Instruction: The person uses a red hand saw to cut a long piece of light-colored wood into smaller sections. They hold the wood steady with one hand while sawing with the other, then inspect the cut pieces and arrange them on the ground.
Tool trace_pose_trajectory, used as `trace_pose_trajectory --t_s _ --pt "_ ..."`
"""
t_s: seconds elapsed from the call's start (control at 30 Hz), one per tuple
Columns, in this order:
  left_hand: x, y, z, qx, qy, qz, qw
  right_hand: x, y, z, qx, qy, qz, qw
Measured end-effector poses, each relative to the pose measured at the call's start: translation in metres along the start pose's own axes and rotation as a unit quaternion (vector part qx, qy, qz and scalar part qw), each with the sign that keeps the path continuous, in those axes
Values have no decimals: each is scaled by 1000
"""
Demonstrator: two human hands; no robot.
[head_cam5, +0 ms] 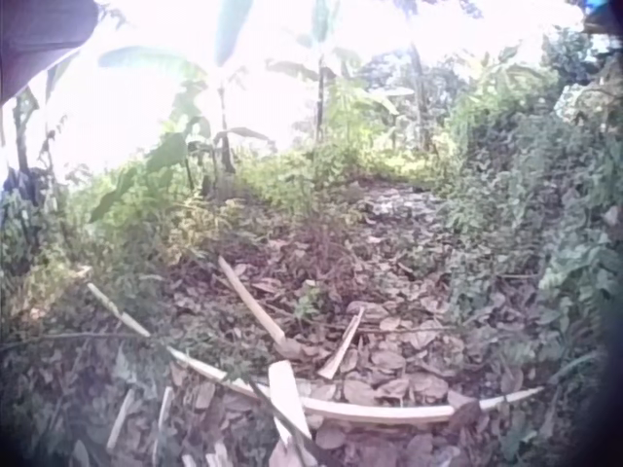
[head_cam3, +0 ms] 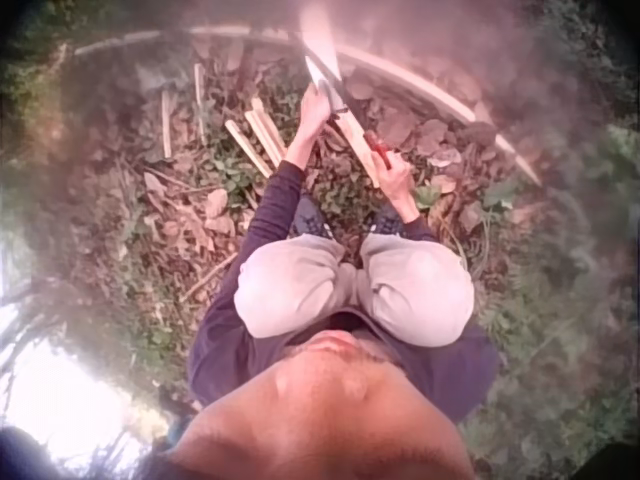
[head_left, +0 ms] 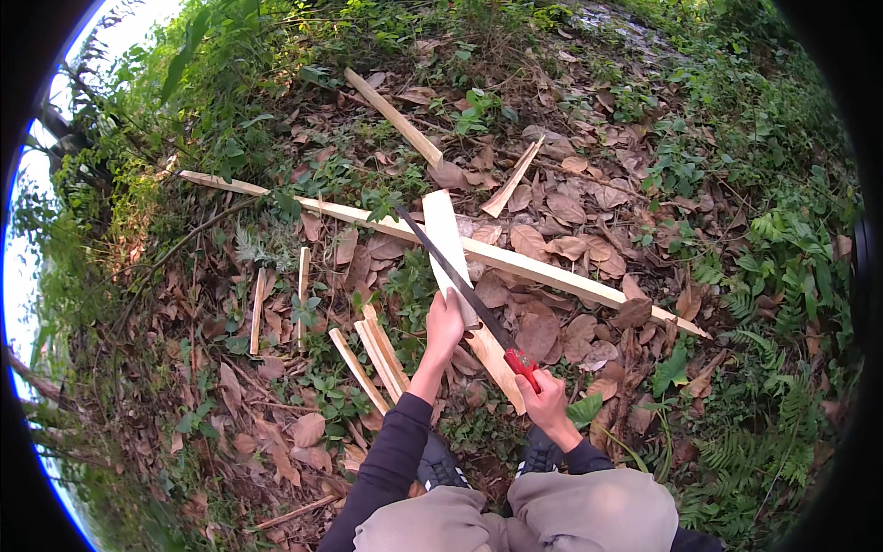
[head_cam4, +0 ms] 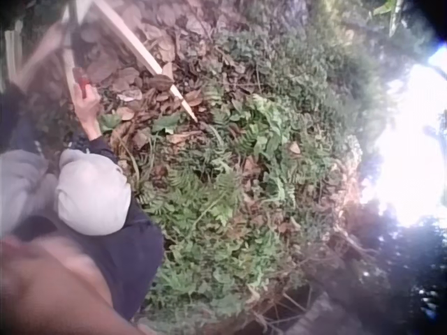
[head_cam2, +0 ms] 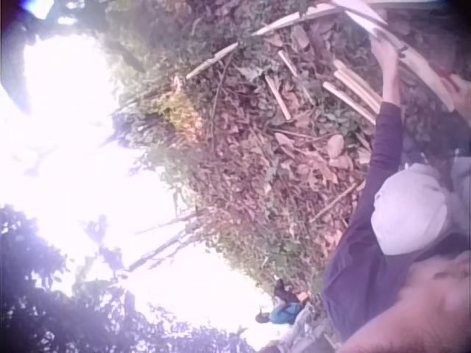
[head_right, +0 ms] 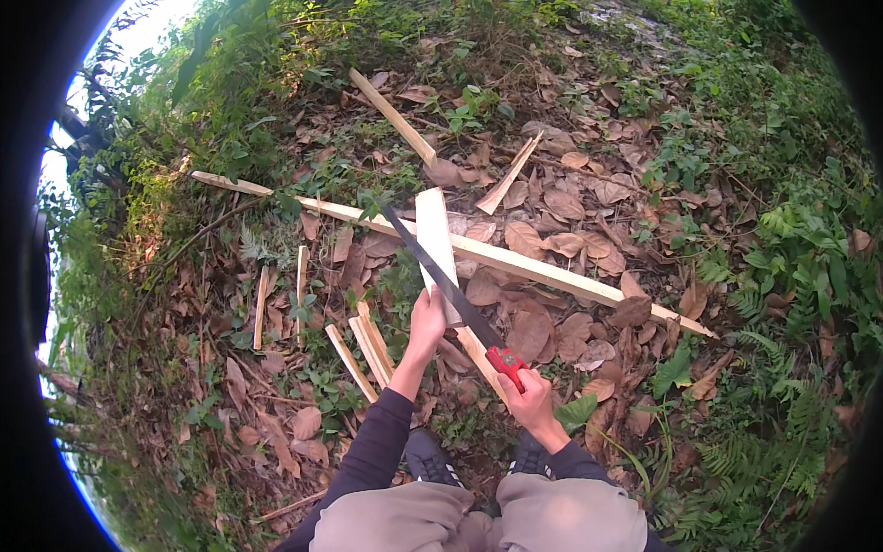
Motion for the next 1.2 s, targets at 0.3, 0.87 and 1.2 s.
trace_pose_trajectory --t_s 0.3,0.87,1.2 --pt "-20 18 0 44 -10 0 999 -6 -28 -8 -125 -20 39 991" --pt "-57 9 -26 45 -9 86 995 -10 -44 -6 -159 -48 45 985" --pt "-47 10 -14 10 -38 110 993 -5 -47 -25 -181 -27 62 981"
Point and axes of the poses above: each hand's wrist, its own z-axis away from the middle knuckle, its own x-axis out of the palm, y = z × x, the point moved 6 cm from there along -z, towards the middle knuckle, and after that the axes turned 5 degrees about -y, right-handed, at the moved point
